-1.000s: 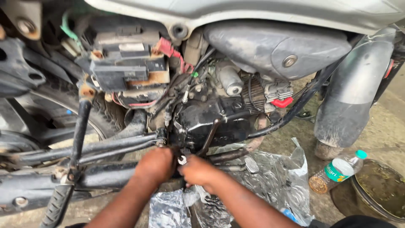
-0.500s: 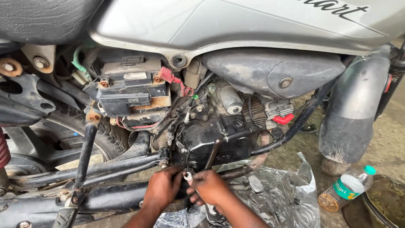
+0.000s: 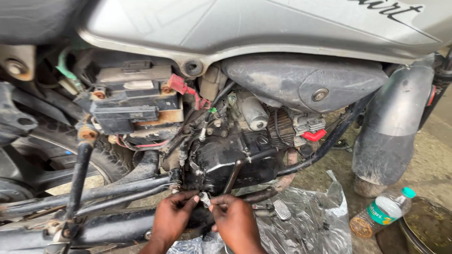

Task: The recorder refills the engine oil of a motorcycle and then works on wires and small parts near the engine block.

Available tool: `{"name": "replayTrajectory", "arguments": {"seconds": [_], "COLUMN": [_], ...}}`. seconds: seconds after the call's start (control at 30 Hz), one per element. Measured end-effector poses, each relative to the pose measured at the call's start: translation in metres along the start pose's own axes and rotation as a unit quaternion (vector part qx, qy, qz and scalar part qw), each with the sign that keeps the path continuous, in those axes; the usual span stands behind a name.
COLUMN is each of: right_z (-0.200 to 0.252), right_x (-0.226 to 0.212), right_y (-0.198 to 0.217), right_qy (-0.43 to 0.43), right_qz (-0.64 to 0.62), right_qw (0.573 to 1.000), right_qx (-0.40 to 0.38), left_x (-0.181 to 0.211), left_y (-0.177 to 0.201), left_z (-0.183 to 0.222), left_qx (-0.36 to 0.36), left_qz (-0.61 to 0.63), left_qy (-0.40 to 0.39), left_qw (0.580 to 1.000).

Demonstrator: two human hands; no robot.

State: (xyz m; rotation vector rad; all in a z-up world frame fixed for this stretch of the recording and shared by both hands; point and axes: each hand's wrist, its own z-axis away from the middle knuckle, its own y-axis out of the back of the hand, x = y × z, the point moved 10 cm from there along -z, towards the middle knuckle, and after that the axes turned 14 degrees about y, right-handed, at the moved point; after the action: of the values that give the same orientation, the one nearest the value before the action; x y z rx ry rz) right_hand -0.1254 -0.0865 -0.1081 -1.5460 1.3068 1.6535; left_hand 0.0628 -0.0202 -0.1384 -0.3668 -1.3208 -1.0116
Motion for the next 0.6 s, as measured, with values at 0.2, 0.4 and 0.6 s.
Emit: {"name": "replayTrajectory", "arguments": {"seconds": [0.2,0.4,0.6], "right_z": [-0.006,0.006,0.0], "right_x": [0.018,0.027,0.073], "right_y": [-0.014,-0.031,-0.064], "right_qy": [-0.016,-0.079,-0.075], "right_qz": [-0.034,-0.075,-0.109], "right_qw": [0.999,0.993,0.991], "right_qx": [-0.038,-0.045,-0.026], "left_x": [0.01,-0.004,-0.017], "left_y": [0.004,0.001,-0.004], "left_z": [0.008,-0.003,-0.025], "left_qx": [0.035,0.059,0.042], "left_qz": [-0.027,-0.032,0.013], "left_qy": [0.029,0.034,0.011], "left_qw": [0.999,0.997,0.999]}}
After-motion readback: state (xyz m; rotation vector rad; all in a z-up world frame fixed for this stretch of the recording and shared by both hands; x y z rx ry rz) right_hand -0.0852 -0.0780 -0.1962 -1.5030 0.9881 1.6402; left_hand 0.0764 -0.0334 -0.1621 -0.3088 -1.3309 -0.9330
